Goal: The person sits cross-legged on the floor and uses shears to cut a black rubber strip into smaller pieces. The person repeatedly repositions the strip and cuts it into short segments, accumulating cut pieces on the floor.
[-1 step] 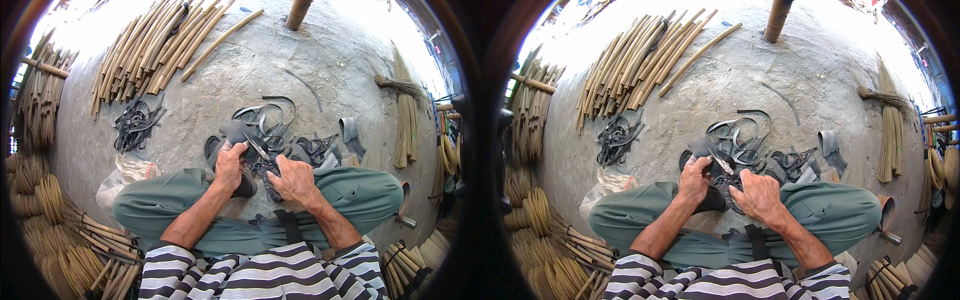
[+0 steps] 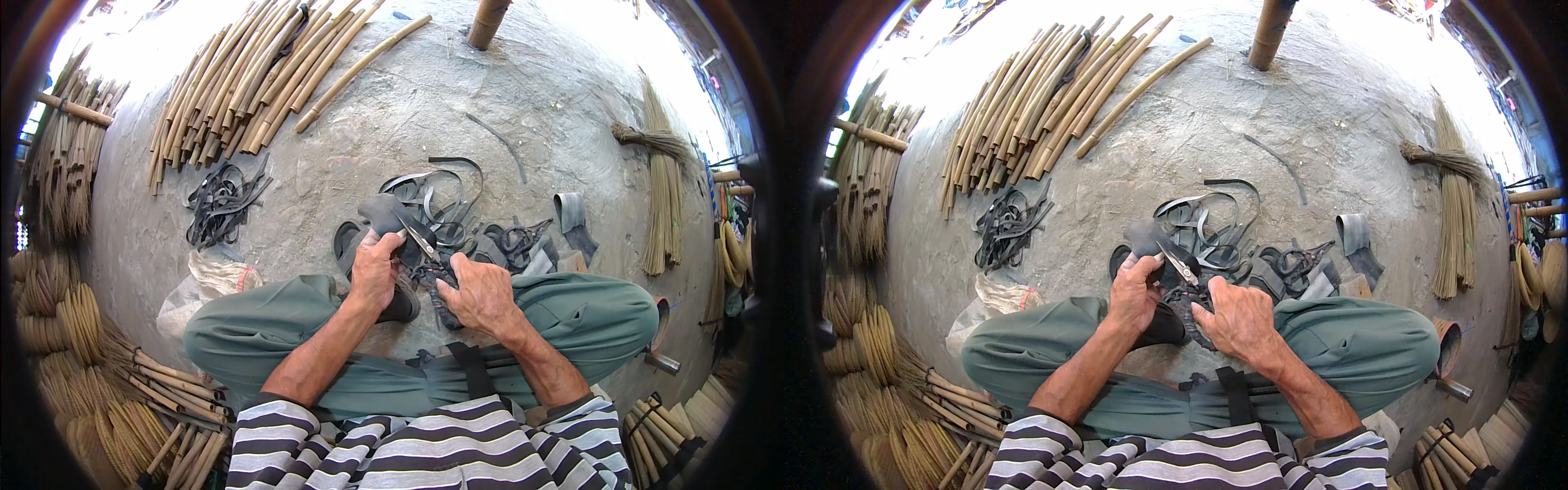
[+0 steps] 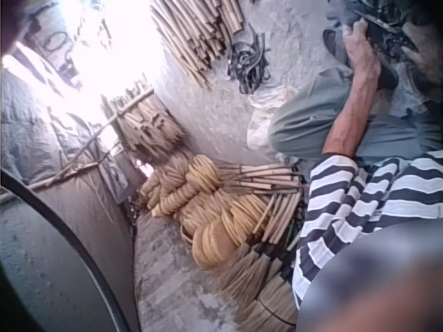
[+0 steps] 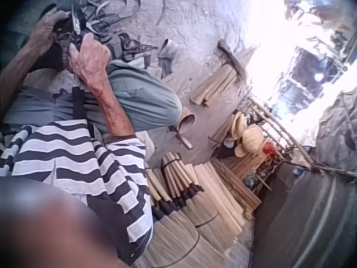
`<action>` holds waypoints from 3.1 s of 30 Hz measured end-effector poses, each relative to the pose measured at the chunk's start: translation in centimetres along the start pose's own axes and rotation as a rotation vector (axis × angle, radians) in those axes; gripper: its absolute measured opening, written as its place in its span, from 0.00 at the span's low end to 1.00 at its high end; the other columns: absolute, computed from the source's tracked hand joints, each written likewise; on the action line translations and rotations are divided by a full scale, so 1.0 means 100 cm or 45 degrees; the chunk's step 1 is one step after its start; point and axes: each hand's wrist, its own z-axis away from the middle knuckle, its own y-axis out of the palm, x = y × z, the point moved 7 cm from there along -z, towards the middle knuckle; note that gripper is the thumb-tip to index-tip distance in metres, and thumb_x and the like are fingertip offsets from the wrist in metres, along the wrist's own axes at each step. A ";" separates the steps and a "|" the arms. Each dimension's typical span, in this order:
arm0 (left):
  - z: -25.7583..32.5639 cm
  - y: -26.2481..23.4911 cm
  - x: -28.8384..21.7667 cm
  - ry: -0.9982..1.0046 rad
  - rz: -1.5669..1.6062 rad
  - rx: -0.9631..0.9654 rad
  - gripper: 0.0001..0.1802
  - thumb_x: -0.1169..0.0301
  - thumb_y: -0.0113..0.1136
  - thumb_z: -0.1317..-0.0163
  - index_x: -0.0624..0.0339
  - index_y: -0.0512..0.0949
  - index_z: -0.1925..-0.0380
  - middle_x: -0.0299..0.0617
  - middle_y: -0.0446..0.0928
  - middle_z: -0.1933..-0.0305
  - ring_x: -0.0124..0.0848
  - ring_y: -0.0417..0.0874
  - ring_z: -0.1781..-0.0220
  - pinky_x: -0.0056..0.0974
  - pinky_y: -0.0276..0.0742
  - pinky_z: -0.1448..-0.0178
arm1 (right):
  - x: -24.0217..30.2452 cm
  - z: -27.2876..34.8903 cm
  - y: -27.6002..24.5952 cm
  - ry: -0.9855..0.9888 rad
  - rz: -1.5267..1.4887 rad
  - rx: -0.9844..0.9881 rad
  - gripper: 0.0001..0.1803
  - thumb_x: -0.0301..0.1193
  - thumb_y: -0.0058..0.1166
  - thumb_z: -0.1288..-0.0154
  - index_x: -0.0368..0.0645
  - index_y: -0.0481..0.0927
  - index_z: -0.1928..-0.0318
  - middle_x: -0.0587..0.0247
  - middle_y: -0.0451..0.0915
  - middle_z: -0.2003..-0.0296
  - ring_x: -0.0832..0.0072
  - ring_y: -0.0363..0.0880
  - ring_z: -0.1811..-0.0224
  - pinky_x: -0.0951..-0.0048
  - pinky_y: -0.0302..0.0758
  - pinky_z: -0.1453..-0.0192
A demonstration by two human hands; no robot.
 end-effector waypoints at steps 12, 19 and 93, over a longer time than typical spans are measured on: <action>0.002 0.003 -0.005 0.075 0.121 0.049 0.10 0.77 0.58 0.28 0.59 0.81 0.50 0.37 0.87 0.55 0.29 0.89 0.56 0.37 0.87 0.50 | 0.008 0.000 -0.006 -0.192 0.104 -0.251 0.25 0.44 0.71 0.41 0.40 0.73 0.56 0.51 0.80 0.65 0.51 0.81 0.58 0.52 0.68 0.51; 0.003 -0.001 0.000 0.038 0.038 0.050 0.13 0.79 0.58 0.31 0.59 0.81 0.49 0.37 0.87 0.52 0.29 0.88 0.53 0.37 0.86 0.46 | 0.004 -0.002 -0.004 -0.073 0.021 -0.091 0.25 0.45 0.71 0.41 0.39 0.74 0.58 0.48 0.82 0.68 0.47 0.82 0.61 0.51 0.70 0.53; -0.002 0.001 -0.005 -0.023 0.095 0.038 0.11 0.78 0.62 0.31 0.63 0.80 0.50 0.39 0.87 0.56 0.25 0.89 0.62 0.29 0.86 0.59 | 0.002 -0.001 0.001 0.013 -0.036 0.050 0.24 0.45 0.67 0.37 0.37 0.74 0.60 0.43 0.83 0.72 0.42 0.85 0.65 0.45 0.78 0.58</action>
